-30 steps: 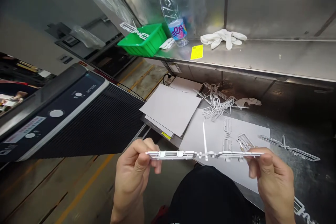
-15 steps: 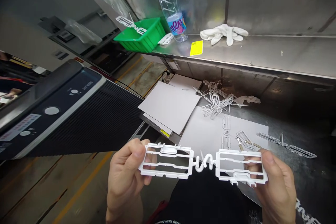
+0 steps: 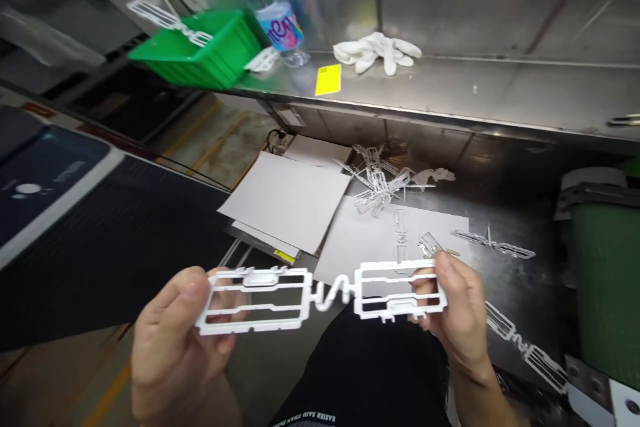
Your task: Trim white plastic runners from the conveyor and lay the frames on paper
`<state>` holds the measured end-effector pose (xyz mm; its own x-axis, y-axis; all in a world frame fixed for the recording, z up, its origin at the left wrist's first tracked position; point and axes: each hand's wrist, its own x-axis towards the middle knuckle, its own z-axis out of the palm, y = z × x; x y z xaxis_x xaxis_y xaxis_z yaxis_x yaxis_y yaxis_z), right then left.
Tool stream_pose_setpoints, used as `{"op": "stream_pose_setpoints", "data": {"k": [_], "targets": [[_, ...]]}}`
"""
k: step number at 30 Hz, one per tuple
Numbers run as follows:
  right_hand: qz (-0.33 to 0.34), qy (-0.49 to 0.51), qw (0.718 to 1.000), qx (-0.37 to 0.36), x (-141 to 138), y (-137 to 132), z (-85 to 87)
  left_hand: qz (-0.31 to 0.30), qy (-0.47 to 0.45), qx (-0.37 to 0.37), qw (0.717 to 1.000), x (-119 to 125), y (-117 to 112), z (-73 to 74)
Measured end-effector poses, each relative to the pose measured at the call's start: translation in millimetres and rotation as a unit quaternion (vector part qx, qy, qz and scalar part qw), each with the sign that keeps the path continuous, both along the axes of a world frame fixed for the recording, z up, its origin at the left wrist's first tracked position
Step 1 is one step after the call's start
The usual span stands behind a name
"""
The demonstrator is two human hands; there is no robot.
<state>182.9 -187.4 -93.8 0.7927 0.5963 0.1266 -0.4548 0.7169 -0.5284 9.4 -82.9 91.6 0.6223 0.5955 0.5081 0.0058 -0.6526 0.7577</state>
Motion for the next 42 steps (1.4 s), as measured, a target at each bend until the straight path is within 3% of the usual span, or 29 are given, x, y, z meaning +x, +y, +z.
{"op": "stream_pose_setpoints", "data": {"k": [5,9,15,17,19,21,24,32,36,42], "targets": [[0.011,-0.027,1.0,0.007,-1,-4,10.9,0.07,0.021,-0.028,0.997,2,14,-0.2],[0.032,-0.009,0.999,-0.002,-1,-4,15.9,0.083,0.024,-0.055,0.995,1,23,-2.3],[0.076,0.004,0.997,0.017,-1,-7,20.0,0.084,0.015,-0.089,0.992,6,21,-0.3],[0.098,0.001,0.995,0.01,0,-7,21.9,0.113,0.005,-0.128,0.985,10,17,2.1],[0.12,0.0,0.993,-0.008,2,-7,23.3,0.175,-0.024,-0.199,0.964,15,10,5.6],[0.145,-0.006,0.989,-0.018,4,-6,24.0,0.246,-0.063,-0.289,0.923,21,2,10.0],[0.181,-0.006,0.983,-0.024,8,-4,23.7,0.29,-0.103,-0.364,0.879,29,-8,16.9],[0.285,0.032,0.958,0.016,17,6,17.0,0.273,-0.171,-0.433,0.842,34,-15,22.7],[0.338,0.081,0.938,-0.01,18,9,14.3,0.241,-0.213,-0.462,0.827,37,-17,20.6],[0.358,0.152,0.92,-0.051,20,13,14.3,0.182,-0.245,-0.477,0.824,34,-13,18.5]]}}
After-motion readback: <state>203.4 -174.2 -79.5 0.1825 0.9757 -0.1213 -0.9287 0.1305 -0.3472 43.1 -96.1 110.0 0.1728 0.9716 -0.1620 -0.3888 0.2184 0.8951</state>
